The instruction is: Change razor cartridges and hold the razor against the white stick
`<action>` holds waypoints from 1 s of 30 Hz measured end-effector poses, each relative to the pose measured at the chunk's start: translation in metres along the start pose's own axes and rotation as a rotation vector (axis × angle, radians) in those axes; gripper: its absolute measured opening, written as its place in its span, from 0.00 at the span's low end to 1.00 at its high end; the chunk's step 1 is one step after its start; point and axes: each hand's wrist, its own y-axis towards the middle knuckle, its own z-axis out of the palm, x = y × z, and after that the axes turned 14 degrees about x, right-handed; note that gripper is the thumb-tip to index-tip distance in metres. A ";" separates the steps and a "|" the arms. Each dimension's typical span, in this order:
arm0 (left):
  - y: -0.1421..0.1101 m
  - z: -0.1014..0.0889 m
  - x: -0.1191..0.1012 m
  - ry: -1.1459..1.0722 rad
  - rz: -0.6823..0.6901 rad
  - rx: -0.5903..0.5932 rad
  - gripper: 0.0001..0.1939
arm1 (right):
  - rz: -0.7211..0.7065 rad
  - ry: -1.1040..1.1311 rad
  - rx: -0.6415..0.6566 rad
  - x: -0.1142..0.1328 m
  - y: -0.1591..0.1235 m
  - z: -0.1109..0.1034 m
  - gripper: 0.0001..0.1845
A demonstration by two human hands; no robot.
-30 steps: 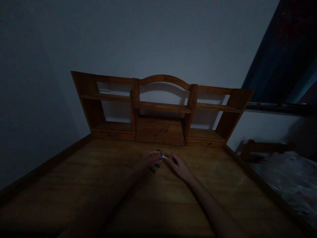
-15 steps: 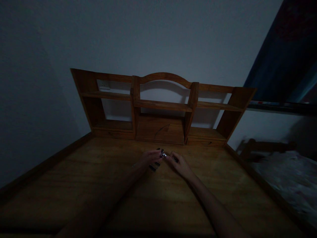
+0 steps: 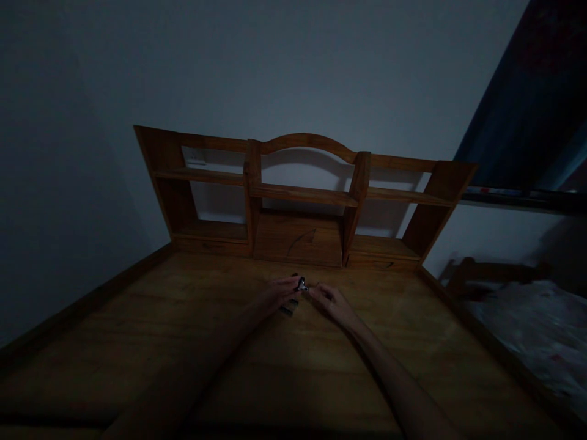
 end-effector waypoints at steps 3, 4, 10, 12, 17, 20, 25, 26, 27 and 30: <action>0.000 -0.001 0.003 -0.012 -0.014 0.033 0.19 | 0.024 -0.062 0.025 0.000 -0.001 0.000 0.27; 0.000 -0.001 0.003 -0.015 -0.021 0.045 0.20 | 0.032 -0.073 0.038 -0.001 -0.001 0.000 0.28; 0.000 0.001 0.004 -0.020 -0.047 0.078 0.22 | 0.039 -0.053 0.035 -0.006 -0.001 -0.003 0.28; 0.000 0.001 0.004 -0.027 -0.047 0.087 0.22 | 0.035 -0.033 0.060 -0.005 -0.001 -0.004 0.28; -0.004 0.006 -0.002 -0.038 -0.038 0.125 0.22 | 0.029 0.013 0.079 0.002 -0.003 -0.007 0.29; -0.005 0.009 -0.005 -0.041 -0.052 0.086 0.21 | 0.037 0.013 0.068 0.003 -0.003 -0.008 0.29; -0.005 0.006 -0.004 -0.033 -0.065 0.063 0.17 | 0.043 -0.022 0.045 0.005 -0.005 -0.009 0.29; -0.004 0.005 -0.003 -0.021 -0.069 0.072 0.17 | 0.041 -0.031 0.041 0.005 -0.005 -0.008 0.29; -0.004 0.004 -0.002 -0.007 -0.069 0.084 0.17 | 0.039 -0.039 0.039 0.005 -0.005 -0.008 0.29; -0.003 0.003 -0.001 0.025 -0.059 0.119 0.16 | 0.037 -0.047 0.038 0.005 -0.005 -0.008 0.29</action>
